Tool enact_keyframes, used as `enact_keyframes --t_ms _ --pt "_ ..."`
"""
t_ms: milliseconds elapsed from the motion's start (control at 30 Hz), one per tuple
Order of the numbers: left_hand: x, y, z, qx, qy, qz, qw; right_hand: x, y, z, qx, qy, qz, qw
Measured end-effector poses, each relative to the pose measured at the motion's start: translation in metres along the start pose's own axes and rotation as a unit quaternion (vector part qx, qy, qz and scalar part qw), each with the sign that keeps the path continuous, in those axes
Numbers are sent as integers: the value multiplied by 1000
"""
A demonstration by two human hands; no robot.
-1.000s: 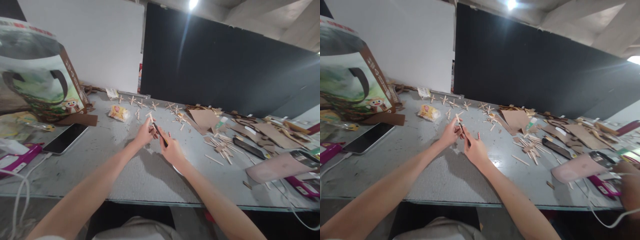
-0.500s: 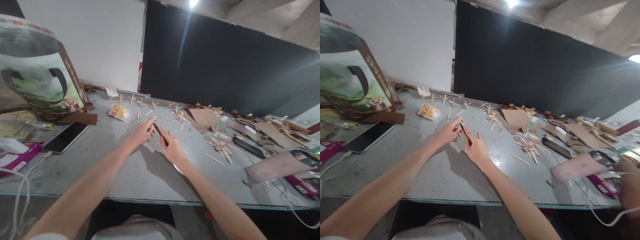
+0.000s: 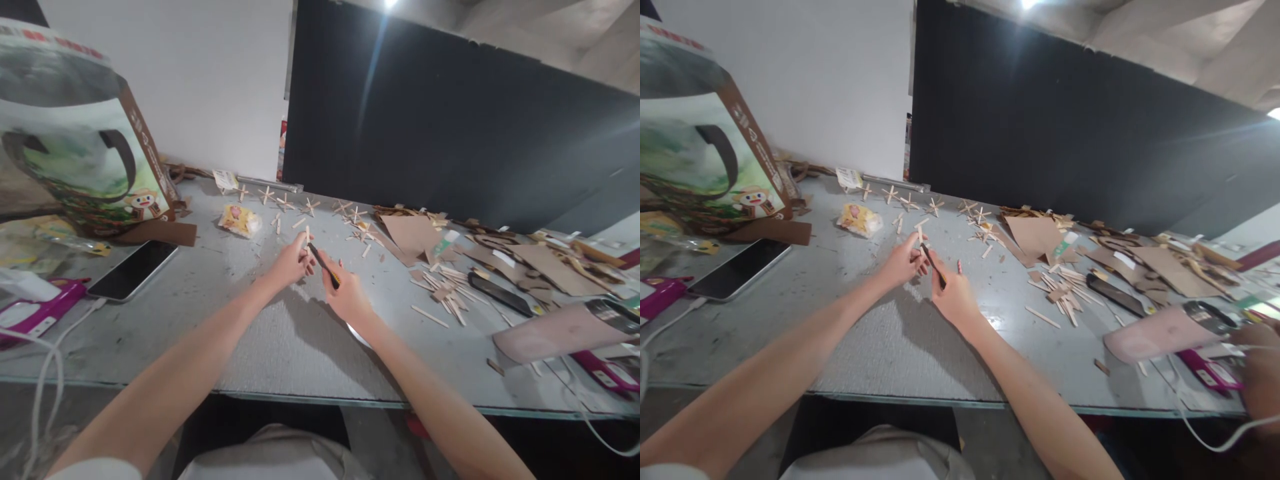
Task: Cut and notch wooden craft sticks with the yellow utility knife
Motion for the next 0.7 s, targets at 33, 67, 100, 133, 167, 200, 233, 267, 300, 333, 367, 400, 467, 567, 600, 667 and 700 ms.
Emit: enact_keyframes --t_ms 33,67,100,133,167,200,233,267,300,333,367,400,467,567,600,667,700 --pt "0 1 2 18 5 -6 1000 0 -1 1 4 0 1 1000" --pt "0 2 4 36 12 -11 999 1 -2 1 12 -1 2 1000" --pt "-1 3 6 51 17 -17 998 1 -4 2 24 -1 3 1000" --pt "-1 3 8 62 20 -20 998 2 -5 2 37 -1 2 999" --pt "-2 4 10 70 21 -23 997 2 -7 2 48 1 1 999" --pt "-2 4 11 75 21 -23 997 3 -9 1 56 1 0 998" --pt "-3 5 11 78 21 -23 996 3 -9 0 60 -1 -1 998" --pt "-3 5 11 80 23 -24 996 3 -10 0 60 -4 -3 998" --pt "-3 4 10 79 24 -24 996 3 -10 -1 58 -7 -4 998" --pt "-3 4 9 75 26 -22 997 3 -9 -1 56 -9 -4 998" --pt "-3 3 8 66 25 -18 997 3 -8 -2 54 -8 -4 998" --pt "-3 3 5 54 22 -12 998 3 -7 -2 53 -7 -3 999" --pt "-2 1 0 21 10 6 1000 2 -4 0 51 -4 -3 999" --pt "0 -2 -6 -34 -9 18 999 1 1 3 39 1 -5 999" --pt "0 -2 -6 -46 -12 15 999 1 2 4 33 4 -7 999" --pt "0 -3 -5 -40 -10 4 999 0 3 5 24 12 -12 1000" --pt "-1 -3 -3 -25 -8 -2 1000 0 3 5 23 13 -13 1000"
Point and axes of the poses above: each hand's wrist, its own x-axis towards the middle knuckle, its own z-axis out of the back of the hand, y = z × x, the point moved 1 cm from there along x, towards the middle knuckle, and after that the axes turned 7 degrees about y, right-handed, at the moved point
